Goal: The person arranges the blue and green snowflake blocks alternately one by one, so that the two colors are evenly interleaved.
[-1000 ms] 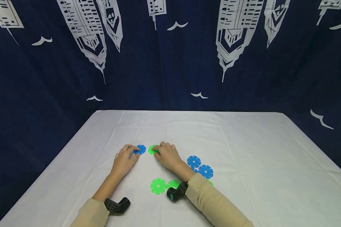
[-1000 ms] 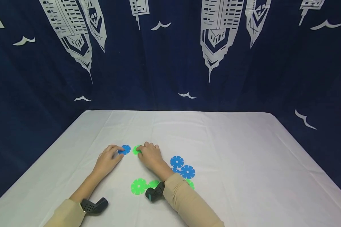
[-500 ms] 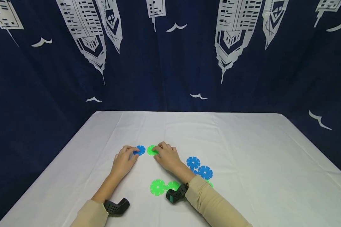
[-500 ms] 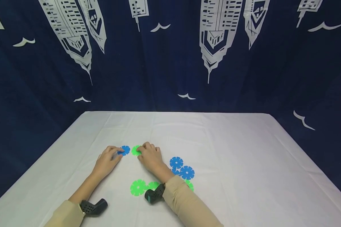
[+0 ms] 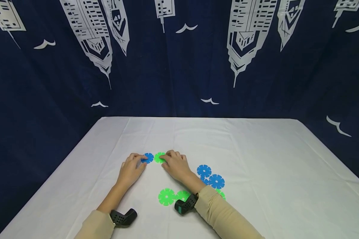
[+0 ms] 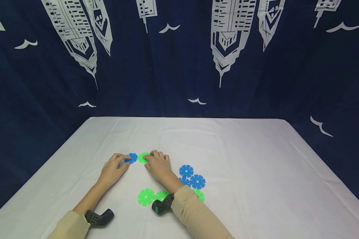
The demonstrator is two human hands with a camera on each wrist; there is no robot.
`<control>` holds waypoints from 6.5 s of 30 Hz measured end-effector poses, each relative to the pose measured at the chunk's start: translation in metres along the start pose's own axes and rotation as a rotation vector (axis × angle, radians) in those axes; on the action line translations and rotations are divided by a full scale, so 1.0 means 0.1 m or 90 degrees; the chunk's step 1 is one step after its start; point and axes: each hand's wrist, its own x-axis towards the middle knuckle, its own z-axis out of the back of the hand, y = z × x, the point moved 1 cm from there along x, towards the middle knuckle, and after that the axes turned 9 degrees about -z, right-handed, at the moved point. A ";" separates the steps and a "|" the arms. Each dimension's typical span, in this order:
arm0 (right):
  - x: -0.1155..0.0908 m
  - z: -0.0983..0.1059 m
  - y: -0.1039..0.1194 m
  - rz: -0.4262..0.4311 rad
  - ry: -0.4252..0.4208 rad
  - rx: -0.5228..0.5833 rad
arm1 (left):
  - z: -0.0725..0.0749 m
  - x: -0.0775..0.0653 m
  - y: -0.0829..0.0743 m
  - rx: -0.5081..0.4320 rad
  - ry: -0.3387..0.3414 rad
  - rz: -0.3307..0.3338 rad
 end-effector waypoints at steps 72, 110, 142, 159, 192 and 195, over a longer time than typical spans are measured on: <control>-0.48 0.34 -0.66 0.073 0.039 0.073 | -0.03 0.01 0.02 0.020 -0.008 -0.014; -0.50 0.27 -0.73 0.107 0.001 0.037 | -0.03 0.02 0.03 0.014 0.009 -0.020; -0.26 0.34 -0.55 0.052 -0.016 -0.092 | -0.03 -0.02 0.03 0.022 0.005 -0.021; -0.10 0.28 -0.39 0.044 0.017 -0.088 | -0.02 -0.01 0.03 0.015 0.003 -0.027; -0.23 0.46 -0.41 0.023 0.017 -0.024 | -0.03 -0.02 0.03 0.012 -0.016 -0.039; -0.31 0.52 -0.43 0.026 0.004 -0.024 | -0.04 -0.02 0.04 0.018 -0.004 -0.031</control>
